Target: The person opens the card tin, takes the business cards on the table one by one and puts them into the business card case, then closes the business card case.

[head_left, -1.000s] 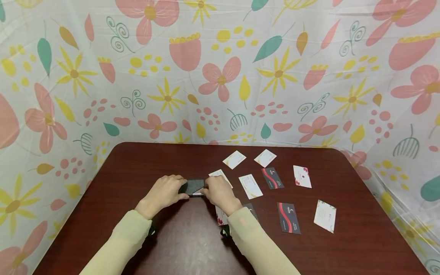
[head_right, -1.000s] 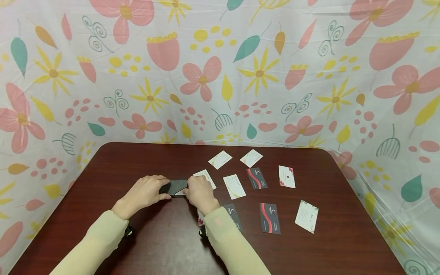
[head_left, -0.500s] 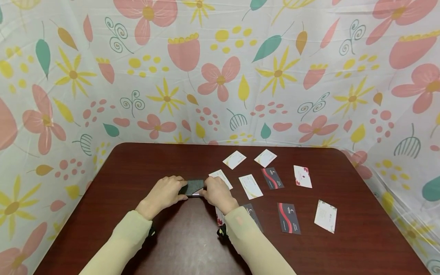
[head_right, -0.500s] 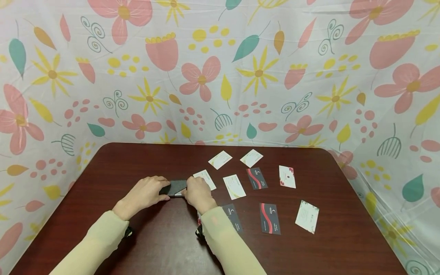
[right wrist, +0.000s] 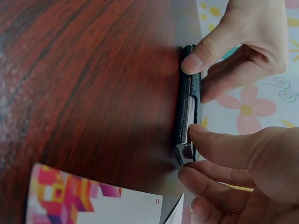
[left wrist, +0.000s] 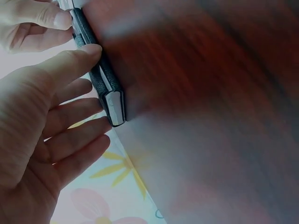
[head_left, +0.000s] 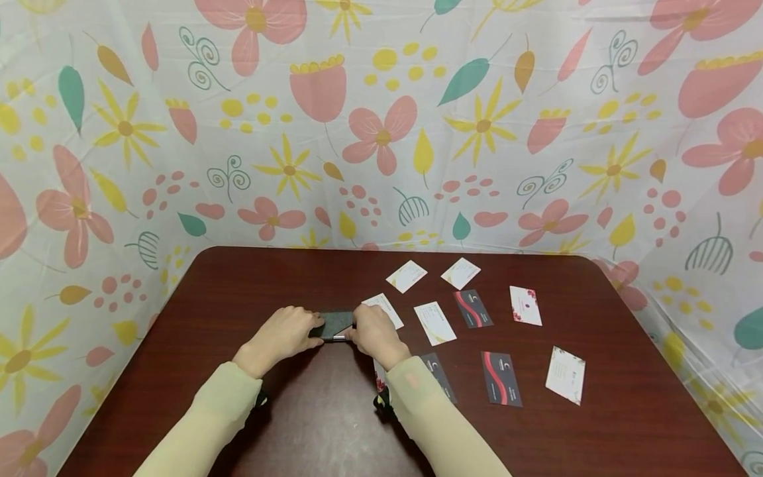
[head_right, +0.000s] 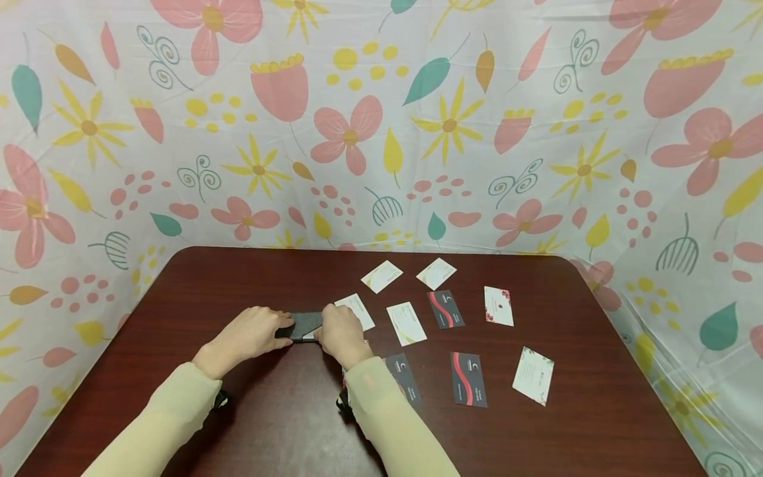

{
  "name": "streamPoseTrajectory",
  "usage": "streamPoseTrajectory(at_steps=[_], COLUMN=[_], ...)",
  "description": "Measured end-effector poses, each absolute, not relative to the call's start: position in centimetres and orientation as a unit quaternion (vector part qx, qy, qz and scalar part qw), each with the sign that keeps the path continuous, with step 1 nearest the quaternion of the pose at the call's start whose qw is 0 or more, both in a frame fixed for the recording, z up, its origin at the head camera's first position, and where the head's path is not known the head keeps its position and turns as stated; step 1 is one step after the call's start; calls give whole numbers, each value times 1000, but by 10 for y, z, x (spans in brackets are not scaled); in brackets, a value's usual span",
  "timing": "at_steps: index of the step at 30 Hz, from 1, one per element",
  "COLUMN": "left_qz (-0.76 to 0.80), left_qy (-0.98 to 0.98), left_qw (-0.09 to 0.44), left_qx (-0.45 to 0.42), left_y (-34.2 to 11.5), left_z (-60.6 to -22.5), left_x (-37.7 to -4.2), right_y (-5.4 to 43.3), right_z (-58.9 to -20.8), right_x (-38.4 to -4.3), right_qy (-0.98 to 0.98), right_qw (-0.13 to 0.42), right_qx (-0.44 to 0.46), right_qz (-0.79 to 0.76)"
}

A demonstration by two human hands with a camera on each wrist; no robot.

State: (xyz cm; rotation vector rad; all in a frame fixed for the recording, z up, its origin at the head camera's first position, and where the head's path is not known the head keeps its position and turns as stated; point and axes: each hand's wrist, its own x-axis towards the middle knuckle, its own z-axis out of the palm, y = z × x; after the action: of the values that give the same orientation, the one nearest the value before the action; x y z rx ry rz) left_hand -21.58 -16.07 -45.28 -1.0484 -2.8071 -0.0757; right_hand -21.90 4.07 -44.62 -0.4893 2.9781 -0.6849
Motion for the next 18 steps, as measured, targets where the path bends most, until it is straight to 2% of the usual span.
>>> streamPoseTrajectory(at_steps=[6, 18], left_qz=[-24, -126], left_qy=[-930, -936], left_qw=[48, -53], left_qx=[-363, -324], left_y=[-159, -165], left_z=[-447, -432], left_x=[-221, -226], right_y=[41, 42], right_z=[-447, -445], right_x=[-220, -223], right_qy=[962, 958], right_qw=[31, 55], right_qx=[-154, -149], right_qz=[-223, -240])
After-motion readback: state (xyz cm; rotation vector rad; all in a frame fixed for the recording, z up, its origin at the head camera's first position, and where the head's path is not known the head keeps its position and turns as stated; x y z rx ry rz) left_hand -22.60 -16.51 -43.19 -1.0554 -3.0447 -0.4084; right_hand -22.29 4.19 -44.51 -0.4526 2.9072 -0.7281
